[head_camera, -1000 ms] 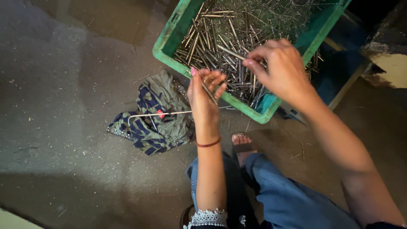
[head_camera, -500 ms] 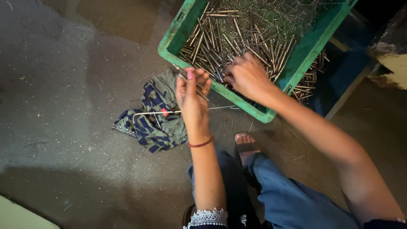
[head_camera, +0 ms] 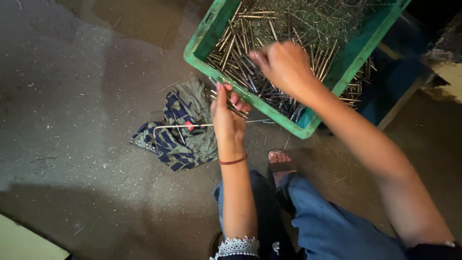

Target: The person sits on the floor and sorts small metal rods from a green crate, picking them up by hand and placing them into a pile. The person briefly uses a metal hook to move items within the crate before resuming sorting by hand.

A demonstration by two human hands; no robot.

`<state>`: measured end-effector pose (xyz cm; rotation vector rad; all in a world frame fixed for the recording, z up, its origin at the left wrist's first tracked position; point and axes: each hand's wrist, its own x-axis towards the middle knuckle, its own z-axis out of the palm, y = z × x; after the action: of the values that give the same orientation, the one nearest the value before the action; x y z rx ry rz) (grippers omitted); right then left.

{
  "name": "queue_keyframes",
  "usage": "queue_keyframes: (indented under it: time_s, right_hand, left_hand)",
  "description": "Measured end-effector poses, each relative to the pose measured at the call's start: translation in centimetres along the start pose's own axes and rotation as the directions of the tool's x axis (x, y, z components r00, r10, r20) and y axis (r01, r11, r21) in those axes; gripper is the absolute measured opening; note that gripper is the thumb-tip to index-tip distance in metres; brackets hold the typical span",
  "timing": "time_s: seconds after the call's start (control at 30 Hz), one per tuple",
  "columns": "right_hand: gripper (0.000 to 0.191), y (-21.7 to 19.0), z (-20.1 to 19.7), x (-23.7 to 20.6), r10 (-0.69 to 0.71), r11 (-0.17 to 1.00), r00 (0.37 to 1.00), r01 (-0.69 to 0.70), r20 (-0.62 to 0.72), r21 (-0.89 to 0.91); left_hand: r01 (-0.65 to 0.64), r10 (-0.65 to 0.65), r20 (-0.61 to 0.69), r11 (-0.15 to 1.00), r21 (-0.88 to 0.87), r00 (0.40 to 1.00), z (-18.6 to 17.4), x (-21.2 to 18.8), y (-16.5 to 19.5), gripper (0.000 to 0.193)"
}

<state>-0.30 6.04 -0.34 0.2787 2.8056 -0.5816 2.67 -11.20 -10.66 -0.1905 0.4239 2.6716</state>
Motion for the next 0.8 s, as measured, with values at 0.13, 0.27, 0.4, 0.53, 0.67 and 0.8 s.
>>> queue_keyframes:
  time_s: [0.13, 0.27, 0.4, 0.53, 0.67, 0.8]
  right_hand:
    - [0.047, 1.1, 2.7, 0.7, -0.013, 0.976, 0.993, 0.038, 0.117, -0.215]
    - [0.027, 2.7, 2.3, 0.4, -0.104, 0.989, 0.986, 0.117, 0.129, -0.094]
    - [0.034, 3.2, -0.2, 0.3, -0.280, 0.940, 0.960, 0.274, 0.000, 0.204]
    - [0.038, 1.0, -0.8, 2.6, -0.350, 0.925, 0.924, 0.314, 0.155, 0.215]
    - [0.020, -1.3, 0.7, 6.7, -0.250, 0.963, 0.965, 0.240, -0.076, -0.126]
    - [0.014, -0.9, 2.3, 9.6, -0.581, 0.745, 0.813, 0.511, -0.041, -0.428]
  left_hand:
    - [-0.017, 0.105, -0.241, 0.940, 0.340, 0.965, 0.2, 0.2, 0.9, 0.033]
    - [0.068, 0.049, -0.324, 0.938, 0.340, 0.945, 2.4, 0.3, 1.6, 0.030]
    - [0.051, 0.053, -0.324, 0.951, 0.306, 0.945, 3.4, 0.0, 1.7, 0.035]
    - [0.068, -0.037, -0.184, 0.984, 0.162, 0.982, 2.0, -0.2, 2.4, 0.038]
    - [0.102, -0.005, -0.350, 0.960, 0.259, 0.937, 0.5, 0.1, 3.3, 0.023]
    - [0.032, 0.073, -0.331, 0.953, 0.300, 0.941, -0.2, -0.5, 5.1, 0.027]
